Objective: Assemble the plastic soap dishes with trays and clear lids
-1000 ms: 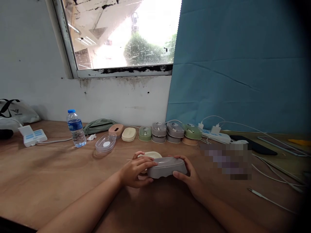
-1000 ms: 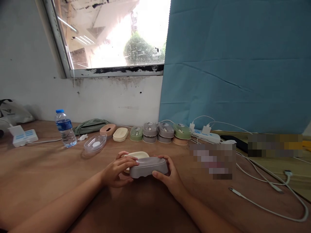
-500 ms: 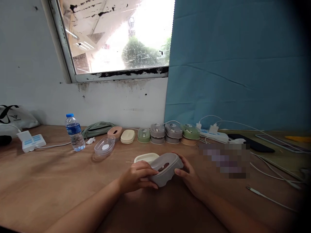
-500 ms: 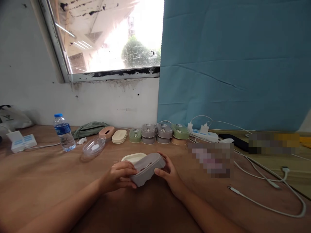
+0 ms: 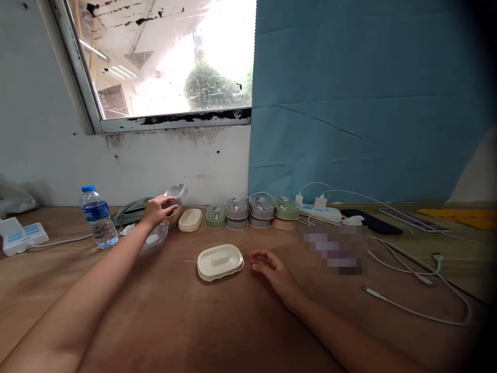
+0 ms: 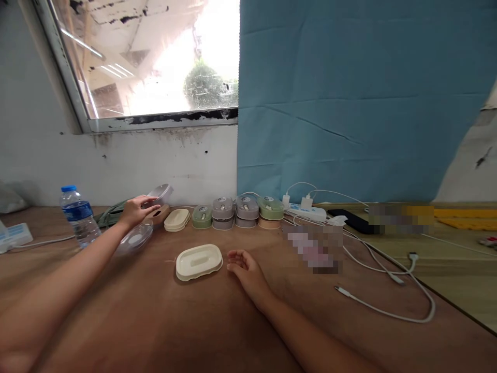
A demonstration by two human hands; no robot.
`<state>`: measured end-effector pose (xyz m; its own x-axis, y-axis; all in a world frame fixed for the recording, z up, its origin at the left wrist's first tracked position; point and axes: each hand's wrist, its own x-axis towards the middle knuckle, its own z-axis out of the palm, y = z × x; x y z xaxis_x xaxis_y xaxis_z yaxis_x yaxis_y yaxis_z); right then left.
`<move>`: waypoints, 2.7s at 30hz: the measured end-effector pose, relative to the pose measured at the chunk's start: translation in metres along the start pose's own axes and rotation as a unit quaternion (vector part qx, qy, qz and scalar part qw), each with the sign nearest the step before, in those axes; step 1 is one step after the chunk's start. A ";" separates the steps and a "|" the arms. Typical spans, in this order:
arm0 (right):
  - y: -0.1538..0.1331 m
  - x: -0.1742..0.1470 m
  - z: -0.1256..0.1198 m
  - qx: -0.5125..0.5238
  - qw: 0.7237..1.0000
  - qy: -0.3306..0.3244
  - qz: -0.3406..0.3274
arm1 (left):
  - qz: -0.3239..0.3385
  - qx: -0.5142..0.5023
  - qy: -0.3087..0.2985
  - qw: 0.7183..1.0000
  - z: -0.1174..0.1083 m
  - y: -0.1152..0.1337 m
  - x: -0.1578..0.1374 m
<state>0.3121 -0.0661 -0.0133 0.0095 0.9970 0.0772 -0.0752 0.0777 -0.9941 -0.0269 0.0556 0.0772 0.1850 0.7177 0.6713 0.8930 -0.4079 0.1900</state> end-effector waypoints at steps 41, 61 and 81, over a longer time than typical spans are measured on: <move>0.004 0.005 -0.003 0.070 0.997 0.006 0.041 | -0.089 0.016 -0.067 0.994 0.032 -0.032 0.009; 0.002 0.003 -0.003 0.052 0.998 0.000 0.040 | 0.299 -0.141 -0.251 0.910 0.008 0.090 -0.105; 0.003 0.004 -0.003 0.068 0.996 -0.008 0.052 | -0.059 -0.004 -0.093 0.994 0.106 0.012 -0.002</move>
<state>0.3146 -0.0622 -0.0162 -0.0207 0.9995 -0.0240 -0.2099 -0.0278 -0.9773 0.0273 0.1095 0.0024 0.1533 0.8526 0.4996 0.9097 -0.3192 0.2656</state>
